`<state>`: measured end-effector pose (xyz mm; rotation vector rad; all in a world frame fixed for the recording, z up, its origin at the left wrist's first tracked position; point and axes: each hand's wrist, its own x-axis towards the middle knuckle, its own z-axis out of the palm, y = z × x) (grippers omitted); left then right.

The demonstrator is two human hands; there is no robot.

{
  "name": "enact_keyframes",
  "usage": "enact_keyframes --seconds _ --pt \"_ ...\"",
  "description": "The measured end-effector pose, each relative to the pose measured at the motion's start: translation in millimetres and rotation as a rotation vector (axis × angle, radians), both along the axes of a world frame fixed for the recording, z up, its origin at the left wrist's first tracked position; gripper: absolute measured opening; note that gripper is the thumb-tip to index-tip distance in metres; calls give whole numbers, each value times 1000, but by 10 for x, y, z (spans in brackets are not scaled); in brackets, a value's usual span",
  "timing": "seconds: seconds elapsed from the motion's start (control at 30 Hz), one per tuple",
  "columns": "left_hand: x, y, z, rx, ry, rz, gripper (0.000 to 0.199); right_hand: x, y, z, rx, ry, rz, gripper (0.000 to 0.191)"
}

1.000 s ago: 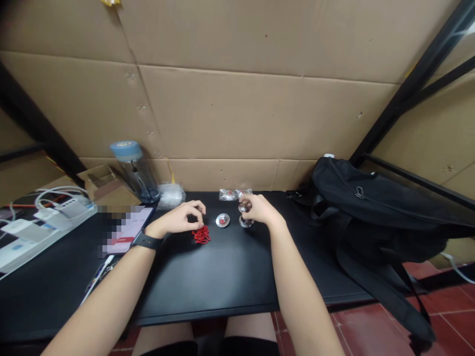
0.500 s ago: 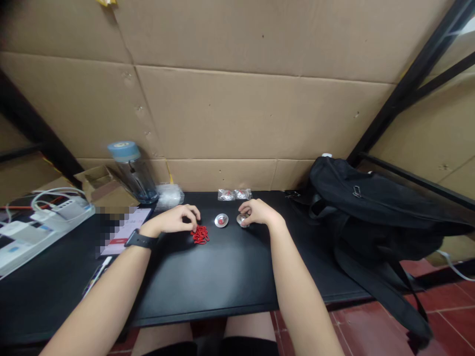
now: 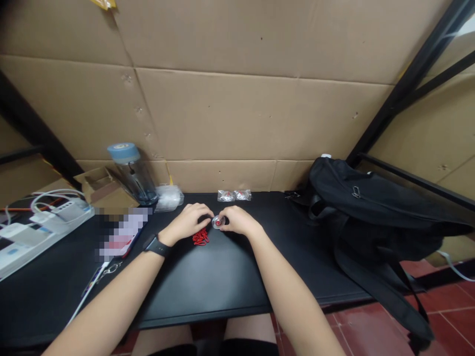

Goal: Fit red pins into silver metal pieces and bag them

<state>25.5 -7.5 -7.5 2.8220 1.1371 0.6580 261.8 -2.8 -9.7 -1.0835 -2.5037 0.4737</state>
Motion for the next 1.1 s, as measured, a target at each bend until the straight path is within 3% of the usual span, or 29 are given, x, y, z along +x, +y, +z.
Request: enact_keyframes --seconds 0.13,0.33,0.57,0.87,0.97,1.1 --pt "158 -95 26 198 118 9 14 -19 -3 -4 68 51 -43 18" --pt "310 -131 -18 357 222 73 12 -9 43 -32 -40 140 -74 25" --pt "390 -154 -82 391 191 156 15 -4 42 -25 -67 220 -96 22" --pt "387 -167 -84 347 142 153 9 -13 33 -2 -121 324 -66 15" --pt "374 -201 -15 339 114 167 14 0 44 1 -179 444 -32 23" --pt "355 -224 177 390 128 118 21 56 61 33 -388 626 46 46"
